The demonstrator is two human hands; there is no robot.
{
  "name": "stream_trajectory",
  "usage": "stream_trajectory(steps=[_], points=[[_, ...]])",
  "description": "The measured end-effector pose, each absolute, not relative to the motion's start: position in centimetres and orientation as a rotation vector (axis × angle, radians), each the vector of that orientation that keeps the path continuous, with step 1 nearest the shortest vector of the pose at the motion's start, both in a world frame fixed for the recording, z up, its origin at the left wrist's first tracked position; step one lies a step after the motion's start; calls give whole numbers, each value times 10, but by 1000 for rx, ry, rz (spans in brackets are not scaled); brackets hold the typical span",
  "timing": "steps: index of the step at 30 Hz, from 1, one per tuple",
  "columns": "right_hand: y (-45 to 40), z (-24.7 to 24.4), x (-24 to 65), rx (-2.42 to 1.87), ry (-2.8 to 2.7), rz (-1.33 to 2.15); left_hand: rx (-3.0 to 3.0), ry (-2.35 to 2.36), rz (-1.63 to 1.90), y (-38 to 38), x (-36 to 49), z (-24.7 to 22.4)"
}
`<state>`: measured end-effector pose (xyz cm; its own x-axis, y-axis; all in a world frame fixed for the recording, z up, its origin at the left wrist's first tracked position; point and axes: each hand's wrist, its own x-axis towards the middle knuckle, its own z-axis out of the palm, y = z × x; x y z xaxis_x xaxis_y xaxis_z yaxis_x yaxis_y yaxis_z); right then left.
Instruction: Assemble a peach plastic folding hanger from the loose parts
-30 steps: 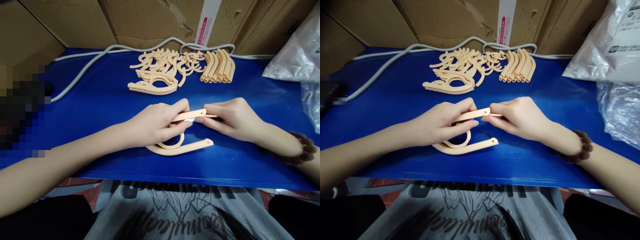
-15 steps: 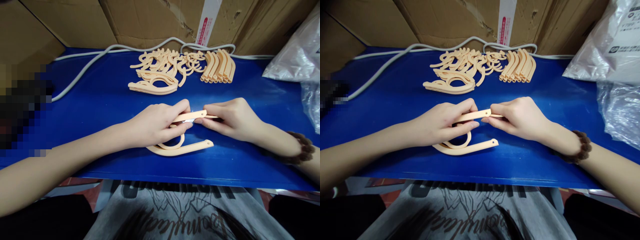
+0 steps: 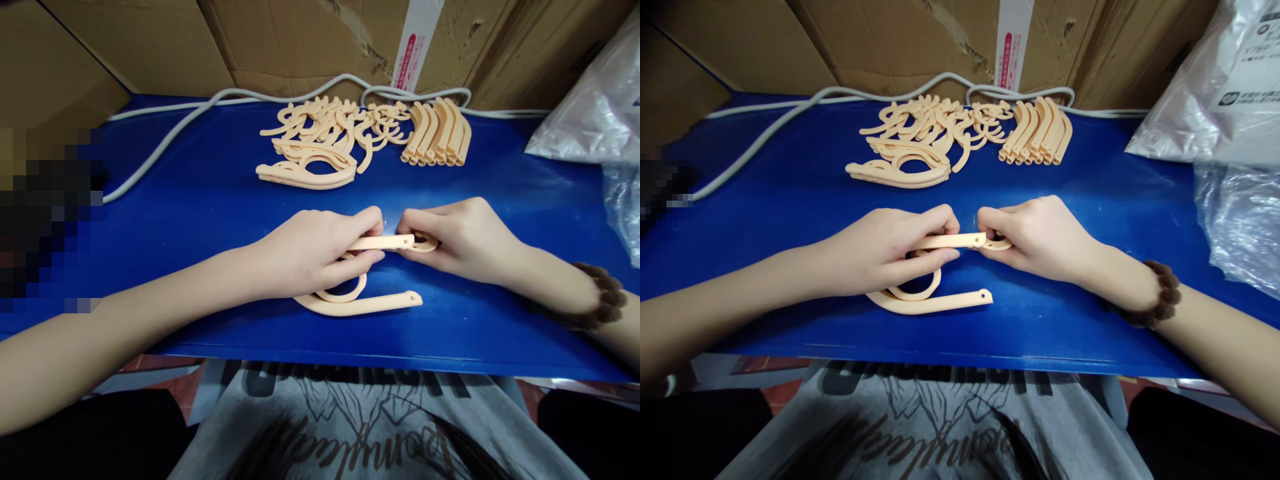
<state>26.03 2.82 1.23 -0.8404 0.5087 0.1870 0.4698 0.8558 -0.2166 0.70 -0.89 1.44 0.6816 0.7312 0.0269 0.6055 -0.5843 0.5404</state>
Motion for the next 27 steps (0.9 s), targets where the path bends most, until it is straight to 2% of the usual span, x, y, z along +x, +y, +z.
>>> stream_trajectory(steps=[27], points=[[29,11,260,-713,-2833,258,2519,997,266,-9,8,17]])
